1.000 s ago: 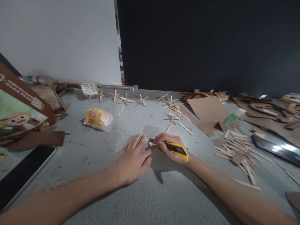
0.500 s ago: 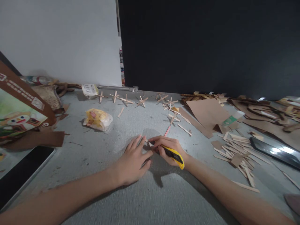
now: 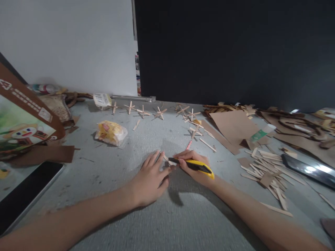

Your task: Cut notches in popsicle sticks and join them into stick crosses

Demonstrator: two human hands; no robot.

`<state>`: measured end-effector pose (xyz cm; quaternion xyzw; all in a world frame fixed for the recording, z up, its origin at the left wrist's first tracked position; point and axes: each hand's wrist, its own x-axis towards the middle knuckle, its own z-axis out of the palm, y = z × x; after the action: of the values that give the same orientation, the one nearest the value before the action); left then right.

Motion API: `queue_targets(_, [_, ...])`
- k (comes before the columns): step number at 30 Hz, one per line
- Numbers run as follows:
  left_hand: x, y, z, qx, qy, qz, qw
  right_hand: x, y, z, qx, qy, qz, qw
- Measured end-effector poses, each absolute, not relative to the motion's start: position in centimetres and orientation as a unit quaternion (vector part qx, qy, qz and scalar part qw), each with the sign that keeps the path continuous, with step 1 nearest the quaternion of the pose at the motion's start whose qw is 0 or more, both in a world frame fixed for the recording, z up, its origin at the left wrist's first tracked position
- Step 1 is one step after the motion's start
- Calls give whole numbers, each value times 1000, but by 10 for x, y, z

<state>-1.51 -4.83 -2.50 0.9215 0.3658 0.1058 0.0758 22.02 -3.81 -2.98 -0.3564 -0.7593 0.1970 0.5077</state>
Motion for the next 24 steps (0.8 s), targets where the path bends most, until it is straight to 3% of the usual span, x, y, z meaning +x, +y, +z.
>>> queue_targets(24, [-16,-48,-26,922,361,116,75,220,-34,-32,-342,-775,202,491])
